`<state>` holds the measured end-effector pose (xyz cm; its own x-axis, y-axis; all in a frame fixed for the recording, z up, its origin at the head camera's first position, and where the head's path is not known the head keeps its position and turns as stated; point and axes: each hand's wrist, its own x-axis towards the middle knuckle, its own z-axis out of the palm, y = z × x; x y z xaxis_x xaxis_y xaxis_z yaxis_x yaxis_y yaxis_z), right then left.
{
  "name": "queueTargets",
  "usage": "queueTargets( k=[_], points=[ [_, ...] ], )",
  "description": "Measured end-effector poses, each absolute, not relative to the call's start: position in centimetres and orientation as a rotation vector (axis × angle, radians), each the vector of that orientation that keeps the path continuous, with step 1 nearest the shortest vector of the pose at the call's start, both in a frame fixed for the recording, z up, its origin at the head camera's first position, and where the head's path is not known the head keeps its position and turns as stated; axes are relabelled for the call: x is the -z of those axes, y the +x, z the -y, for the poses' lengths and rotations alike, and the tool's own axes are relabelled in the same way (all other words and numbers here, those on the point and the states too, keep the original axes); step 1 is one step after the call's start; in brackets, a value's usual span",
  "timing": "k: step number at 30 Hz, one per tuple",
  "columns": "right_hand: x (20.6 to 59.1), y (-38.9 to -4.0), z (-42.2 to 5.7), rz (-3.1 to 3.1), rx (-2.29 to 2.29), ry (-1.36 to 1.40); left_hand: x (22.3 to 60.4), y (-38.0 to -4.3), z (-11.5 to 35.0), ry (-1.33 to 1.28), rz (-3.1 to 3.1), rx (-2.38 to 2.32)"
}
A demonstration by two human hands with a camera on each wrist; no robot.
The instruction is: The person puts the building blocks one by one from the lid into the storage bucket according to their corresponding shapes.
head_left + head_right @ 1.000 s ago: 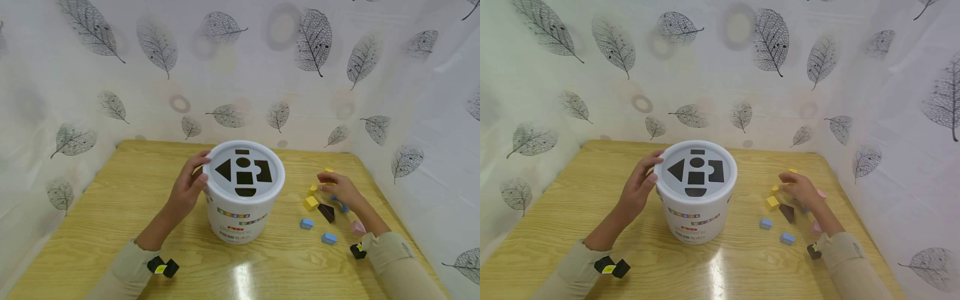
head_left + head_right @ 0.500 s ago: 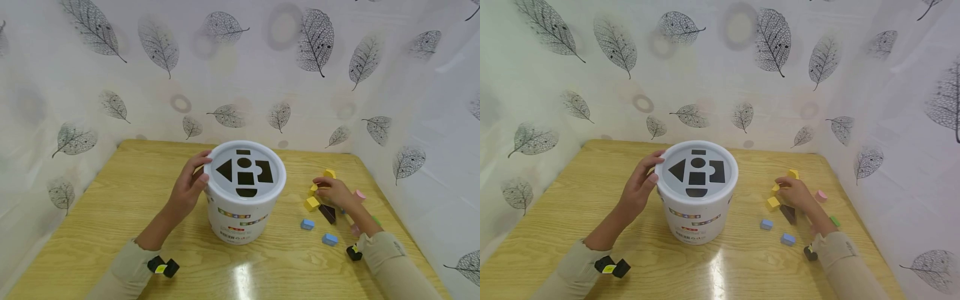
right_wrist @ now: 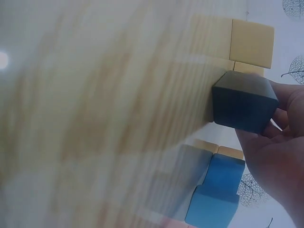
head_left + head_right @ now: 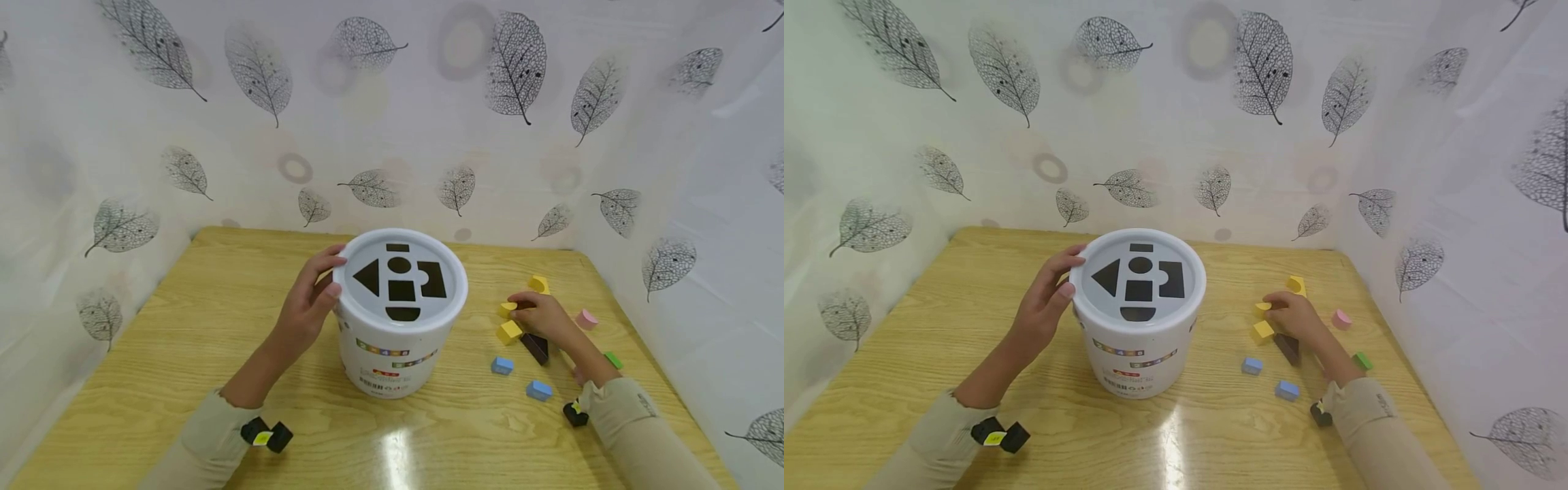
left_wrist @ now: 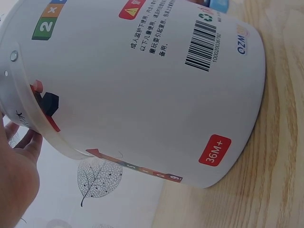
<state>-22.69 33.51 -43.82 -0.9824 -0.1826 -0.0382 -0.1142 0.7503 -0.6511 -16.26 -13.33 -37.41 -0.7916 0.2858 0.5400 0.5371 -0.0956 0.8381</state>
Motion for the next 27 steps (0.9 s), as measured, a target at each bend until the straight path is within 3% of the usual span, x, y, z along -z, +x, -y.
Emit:
queueTargets(
  k=[27],
  points=[
    [41.7, -21.7, -32.4, -2.837, 1.109, -0.298, 37.3, -16.2, 13.4, -0.924, 1.978, 1.990]
  ],
)
